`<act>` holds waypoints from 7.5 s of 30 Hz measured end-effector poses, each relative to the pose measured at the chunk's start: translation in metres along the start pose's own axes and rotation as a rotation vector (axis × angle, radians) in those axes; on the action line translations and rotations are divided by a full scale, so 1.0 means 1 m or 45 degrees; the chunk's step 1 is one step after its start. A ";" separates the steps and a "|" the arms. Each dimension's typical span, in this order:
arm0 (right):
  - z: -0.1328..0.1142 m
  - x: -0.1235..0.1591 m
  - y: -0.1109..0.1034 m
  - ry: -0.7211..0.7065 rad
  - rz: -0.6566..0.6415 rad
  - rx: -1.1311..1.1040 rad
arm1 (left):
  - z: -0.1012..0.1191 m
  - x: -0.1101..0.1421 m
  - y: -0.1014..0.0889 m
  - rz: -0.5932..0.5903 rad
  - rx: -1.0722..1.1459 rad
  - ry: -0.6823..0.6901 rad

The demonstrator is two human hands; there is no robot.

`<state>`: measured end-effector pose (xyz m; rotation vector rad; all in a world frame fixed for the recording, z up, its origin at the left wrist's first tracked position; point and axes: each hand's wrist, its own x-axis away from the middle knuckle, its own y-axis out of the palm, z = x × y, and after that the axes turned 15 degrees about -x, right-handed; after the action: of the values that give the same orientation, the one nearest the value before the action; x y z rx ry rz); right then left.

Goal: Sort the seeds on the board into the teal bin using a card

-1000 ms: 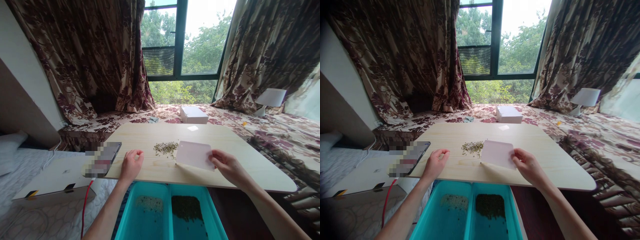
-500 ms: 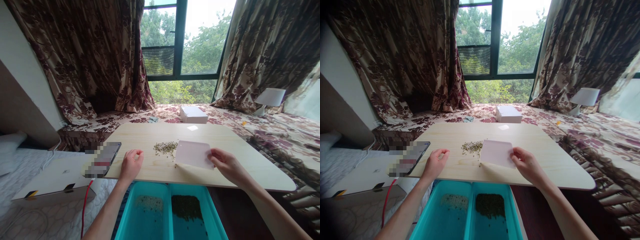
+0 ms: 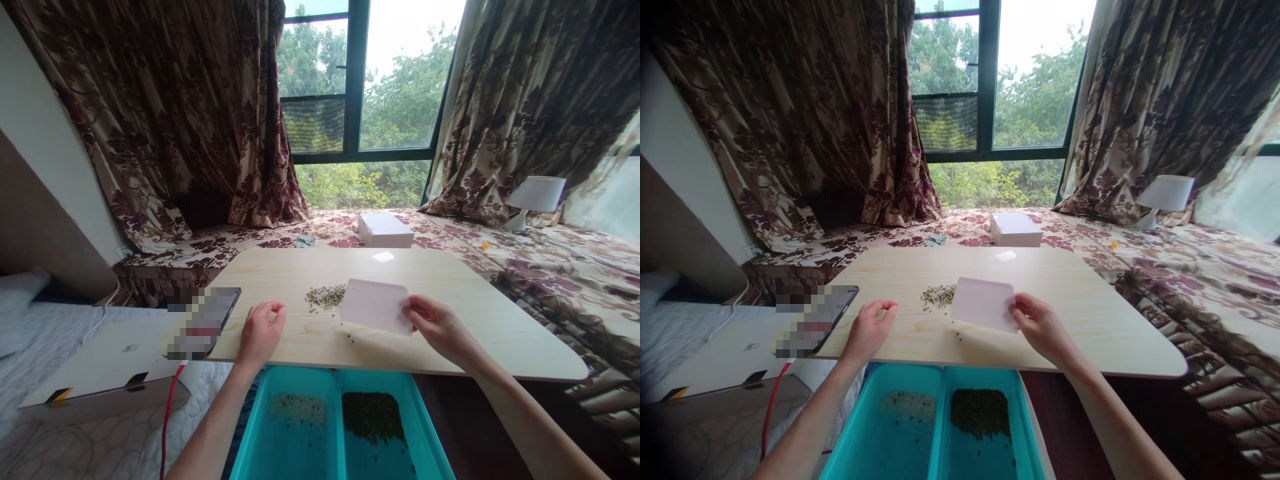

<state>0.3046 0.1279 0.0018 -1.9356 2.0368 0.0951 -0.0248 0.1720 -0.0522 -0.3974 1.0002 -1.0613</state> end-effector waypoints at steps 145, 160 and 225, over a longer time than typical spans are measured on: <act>-0.001 0.012 0.021 0.150 0.182 -0.136 | -0.003 0.000 0.004 0.032 0.032 0.055; 0.000 0.009 0.019 0.144 0.283 -0.141 | -0.005 0.000 0.004 0.047 0.028 0.075; -0.018 -0.079 0.104 0.313 -0.711 0.087 | -0.002 0.002 -0.013 0.046 0.542 -0.400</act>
<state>0.2006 0.2062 0.0227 -2.4871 1.5219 -0.3526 -0.0333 0.1648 -0.0449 -0.1866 0.4831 -1.1055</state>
